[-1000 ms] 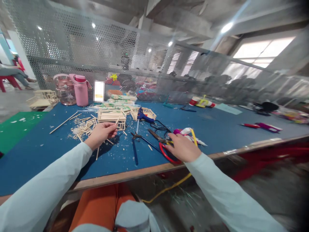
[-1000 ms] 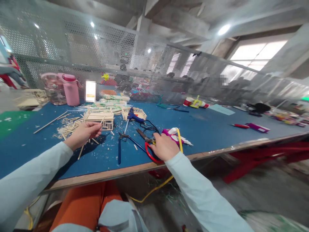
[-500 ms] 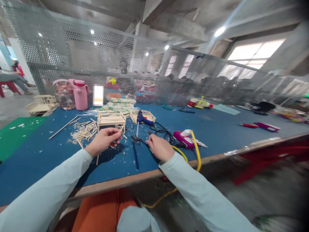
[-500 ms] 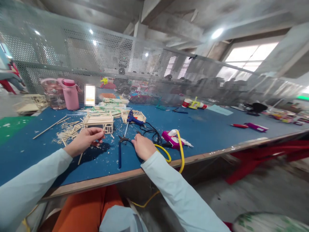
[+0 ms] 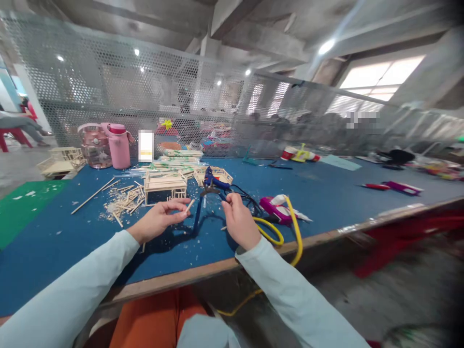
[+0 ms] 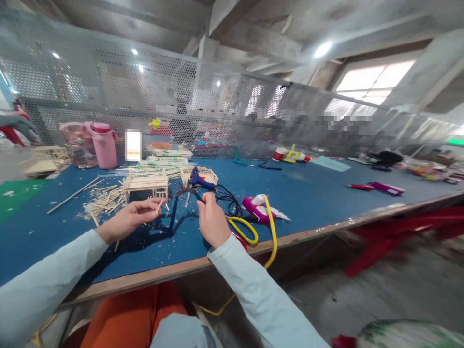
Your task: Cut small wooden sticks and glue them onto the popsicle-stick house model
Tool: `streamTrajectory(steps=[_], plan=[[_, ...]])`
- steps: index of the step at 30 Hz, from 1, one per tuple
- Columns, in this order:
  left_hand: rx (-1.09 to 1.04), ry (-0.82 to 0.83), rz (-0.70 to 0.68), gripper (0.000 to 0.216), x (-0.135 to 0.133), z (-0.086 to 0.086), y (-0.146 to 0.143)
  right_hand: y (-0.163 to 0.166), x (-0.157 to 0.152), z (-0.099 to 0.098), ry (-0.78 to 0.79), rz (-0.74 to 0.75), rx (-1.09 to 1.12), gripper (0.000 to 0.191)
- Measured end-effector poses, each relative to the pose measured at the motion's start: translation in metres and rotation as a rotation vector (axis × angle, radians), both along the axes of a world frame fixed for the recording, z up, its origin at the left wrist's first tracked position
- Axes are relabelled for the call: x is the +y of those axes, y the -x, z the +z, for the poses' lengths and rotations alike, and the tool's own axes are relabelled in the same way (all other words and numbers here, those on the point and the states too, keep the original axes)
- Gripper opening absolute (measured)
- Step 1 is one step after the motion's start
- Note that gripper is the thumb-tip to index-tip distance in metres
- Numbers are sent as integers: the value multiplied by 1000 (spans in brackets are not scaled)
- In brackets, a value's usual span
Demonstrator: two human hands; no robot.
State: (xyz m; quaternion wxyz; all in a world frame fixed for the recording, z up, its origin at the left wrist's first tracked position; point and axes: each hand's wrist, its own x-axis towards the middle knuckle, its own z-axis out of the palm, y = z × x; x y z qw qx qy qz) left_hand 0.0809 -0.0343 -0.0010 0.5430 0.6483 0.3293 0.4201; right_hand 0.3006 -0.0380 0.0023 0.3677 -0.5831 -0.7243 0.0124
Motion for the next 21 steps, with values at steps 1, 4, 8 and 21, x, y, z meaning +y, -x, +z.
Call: streamTrajectory(steps=[1,4,8,21], plan=[[25,-22,-43,29,-1,-1,-1,3,2,-1,-40,26,93,11],[100,-37,-59,31,-1,-4,-5,16,7,-5,-12,140,392,13],[78,-40,-3,35,-2,-4,-10,34,7,-4,186,373,941,15],[-153,-12,61,29,-10,0,-17,36,9,15,454,807,958,61]])
